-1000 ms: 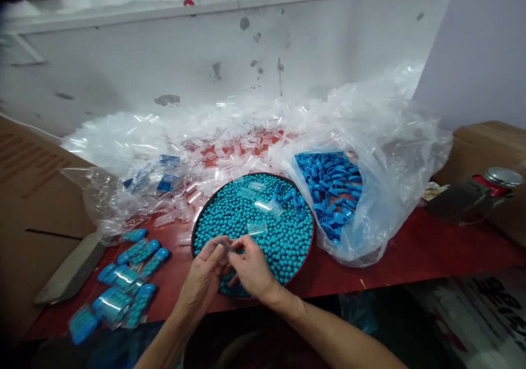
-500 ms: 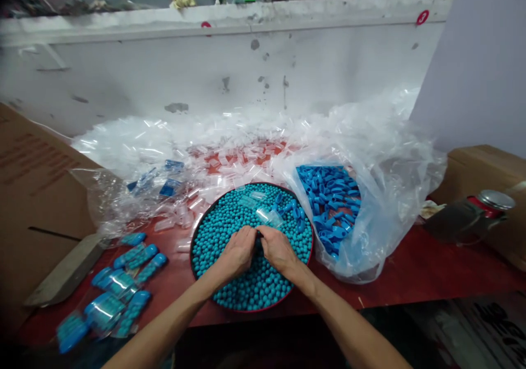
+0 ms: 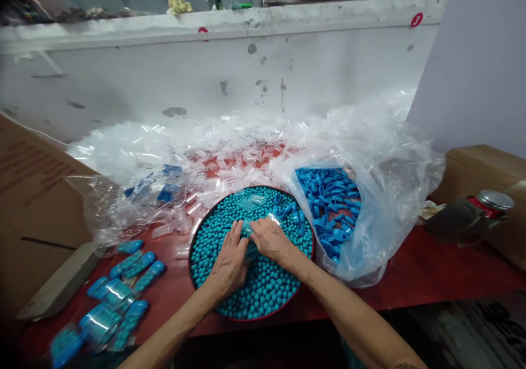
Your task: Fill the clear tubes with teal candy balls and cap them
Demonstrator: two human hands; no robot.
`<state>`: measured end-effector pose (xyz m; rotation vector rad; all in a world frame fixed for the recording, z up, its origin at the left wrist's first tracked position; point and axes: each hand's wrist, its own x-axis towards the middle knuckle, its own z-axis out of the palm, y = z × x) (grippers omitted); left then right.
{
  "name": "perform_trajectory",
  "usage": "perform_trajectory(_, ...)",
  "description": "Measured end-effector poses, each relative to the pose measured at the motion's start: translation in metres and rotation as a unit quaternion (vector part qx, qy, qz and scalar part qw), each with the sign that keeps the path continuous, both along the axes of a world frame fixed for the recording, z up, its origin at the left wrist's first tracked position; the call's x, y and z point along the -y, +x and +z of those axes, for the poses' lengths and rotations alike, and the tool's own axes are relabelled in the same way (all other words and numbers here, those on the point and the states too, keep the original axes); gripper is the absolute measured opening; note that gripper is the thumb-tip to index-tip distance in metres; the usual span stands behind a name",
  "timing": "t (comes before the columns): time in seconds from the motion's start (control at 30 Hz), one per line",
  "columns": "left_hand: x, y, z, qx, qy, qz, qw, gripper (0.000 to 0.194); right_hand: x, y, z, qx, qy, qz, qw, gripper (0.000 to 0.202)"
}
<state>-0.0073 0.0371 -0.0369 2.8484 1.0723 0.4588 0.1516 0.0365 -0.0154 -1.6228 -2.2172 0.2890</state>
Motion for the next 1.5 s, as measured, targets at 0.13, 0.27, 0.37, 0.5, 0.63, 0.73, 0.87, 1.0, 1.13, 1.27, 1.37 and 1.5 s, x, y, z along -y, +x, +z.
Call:
perform_trajectory(0.13,-0.002,-0.010,-0.005,0.019,-0.061,-0.043,0.997,0.046,0.016,-0.007,-0.003,-0.085,-0.090,0.050,0.991,0.026)
perform_trajectory(0.27,-0.004,-0.006,0.001,0.013,-0.135,-0.005,0.991,0.059,0.018,0.004,0.005,-0.023,-0.045,-0.064,0.997,0.020)
perform_trajectory(0.37,-0.005,0.000,0.010,-0.029,-0.151,0.046,0.987,0.056,0.009,0.020,0.008,0.068,-0.058,-0.193,0.977,0.031)
perform_trajectory(0.5,0.001,0.001,0.017,-0.067,-0.145,0.080,0.984,0.037,0.001,0.028,0.002,0.061,-0.085,-0.175,0.979,0.024)
perform_trajectory(0.63,0.008,-0.006,0.011,-0.025,-0.026,0.020,0.999,0.044,0.001,0.015,-0.002,-0.015,0.002,-0.078,0.997,0.021)
perform_trajectory(0.73,0.006,-0.011,0.003,-0.006,-0.013,-0.018,1.000,0.050,0.000,0.000,-0.006,-0.076,-0.023,0.038,0.996,0.022)
perform_trajectory(0.87,-0.001,-0.013,0.001,-0.009,-0.121,0.025,0.992,0.057,-0.003,-0.011,-0.010,-0.206,-0.079,0.061,0.973,0.029)
perform_trajectory(1.0,-0.003,-0.008,0.010,-0.058,-0.154,0.102,0.981,0.066,-0.022,-0.016,0.001,-0.121,-0.081,0.001,0.989,0.028)
perform_trajectory(1.13,-0.002,-0.001,0.022,-0.100,-0.178,0.136,0.969,0.038,-0.063,-0.029,0.017,0.033,-0.052,-0.113,0.992,0.031)
perform_trajectory(1.27,0.004,-0.003,0.021,-0.059,-0.176,0.140,0.973,0.025,-0.093,-0.038,0.021,0.045,-0.054,-0.125,0.990,0.028)
perform_trajectory(1.37,0.007,-0.009,0.017,0.018,-0.175,0.149,0.973,0.034,-0.089,-0.034,0.021,0.039,-0.051,-0.108,0.992,0.020)
perform_trajectory(1.5,0.002,-0.017,0.018,0.095,-0.169,0.142,0.971,0.047,-0.056,-0.021,0.015,-0.097,-0.010,-0.032,0.995,0.020)
